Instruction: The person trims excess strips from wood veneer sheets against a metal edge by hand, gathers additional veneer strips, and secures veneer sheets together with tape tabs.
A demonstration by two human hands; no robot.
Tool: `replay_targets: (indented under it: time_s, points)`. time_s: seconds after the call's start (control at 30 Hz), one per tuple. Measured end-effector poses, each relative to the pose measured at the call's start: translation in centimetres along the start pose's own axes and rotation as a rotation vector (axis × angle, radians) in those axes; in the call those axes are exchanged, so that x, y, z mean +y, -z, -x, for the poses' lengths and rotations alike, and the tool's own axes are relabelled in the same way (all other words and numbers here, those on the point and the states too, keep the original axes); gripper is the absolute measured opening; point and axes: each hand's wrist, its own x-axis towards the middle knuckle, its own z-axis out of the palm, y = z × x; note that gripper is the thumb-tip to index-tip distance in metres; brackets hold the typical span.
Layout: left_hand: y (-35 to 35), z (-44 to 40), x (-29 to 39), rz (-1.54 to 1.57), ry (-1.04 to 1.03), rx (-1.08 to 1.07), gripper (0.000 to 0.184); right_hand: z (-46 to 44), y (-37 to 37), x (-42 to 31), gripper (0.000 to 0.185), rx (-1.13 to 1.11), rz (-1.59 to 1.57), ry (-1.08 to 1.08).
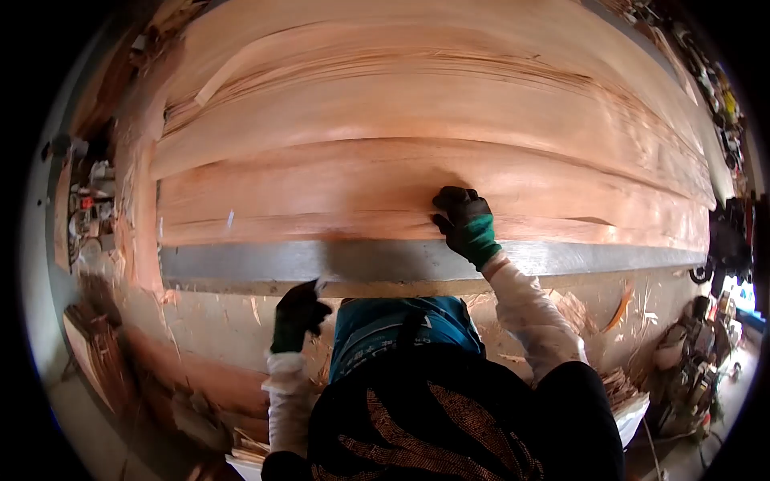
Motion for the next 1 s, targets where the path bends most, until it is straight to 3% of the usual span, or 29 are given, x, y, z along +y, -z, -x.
replay_targets:
  time_s: [0.03,0.07,0.13,0.33,0.4,0.47,0.5,0.53,0.57,0.63,0.67,0.73,0.8,0.87,0.9,0.93,1.0]
  points:
    - [-2.7,0.6,2.6,-0.021,-0.007,-0.061,0.035,0.0,-0.2,0.5,0.026,0.004,-0.018,0.007]
    - [-4.0,-1.2,0.9,0.071,-0.135,-0.148,0.038,-0.1,-0.4,0.7,0.026,0.010,-0.035,0.012]
    - [-7.9,-2.3,3.4,0.050,-0.197,-0.233,0.040,0.0,-0.6,0.9,0.024,0.028,-0.067,0.011]
    - [-13.6,-8.6,3.4,0.093,-0.173,-0.253,0.041,-0.1,-1.0,0.5,0.021,-0.018,-0.028,-0.046]
    - [-14.4,-8.8,3.2,0.081,-0.182,-0.227,0.043,0.7,-1.9,-0.7,0.024,0.127,0.064,-0.003]
    - [-14.5,-7.9,3.3,0.103,-0.192,-0.188,0.044,1.0,-2.2,-2.9,0.029,0.078,0.189,0.271]
    - [-14.0,-8.5,2.7,0.258,-0.157,-0.299,0.046,1.6,-3.8,-3.5,0.034,0.023,0.213,0.261]
    - [-14.5,-8.5,2.2,0.126,-0.279,-0.226,0.049,2.2,-5.7,-3.6,0.040,-0.029,0.241,0.244]
    - [-14.8,-10.2,-0.4,0.201,-0.511,-0.226,0.051,2.8,-6.8,-3.7,0.043,0.035,0.230,0.230]
    - [-14.3,-9.0,-1.3,-0.184,-0.716,-0.058,0.040,4.1,-7.9,-3.4,0.048,0.125,0.294,0.231]
    - [-12.3,-9.8,-1.2,-0.494,-0.930,-0.086,0.030,4.4,-8.3,-3.4,0.051,0.151,0.360,0.253]
    - [-8.3,-9.2,0.2,-0.739,-0.700,0.102,0.025,4.5,-9.0,-3.4,0.048,0.205,0.359,0.231]
    - [-3.5,-9.3,2.9,-0.349,-0.260,0.252,0.041,3.4,-11.0,-3.3,0.045,0.088,0.407,0.151]
    - [-0.7,-7.6,4.9,-0.399,-0.332,0.296,0.032,1.7,-8.5,-4.4,0.042,-0.184,0.315,-0.013]
    - [-0.2,-6.6,4.9,-0.373,-0.366,0.273,0.031,1.6,-5.3,-3.5,0.041,-0.302,0.234,0.167]
    - [0.5,-5.7,4.0,-0.344,-0.396,0.253,0.030,2.3,-2.0,-2.6,0.039,-0.188,0.188,0.226]
    - [3.6,-8.1,-1.0,-0.337,-0.257,0.124,0.029,4.2,4.1,1.3,0.037,0.030,0.086,0.349]
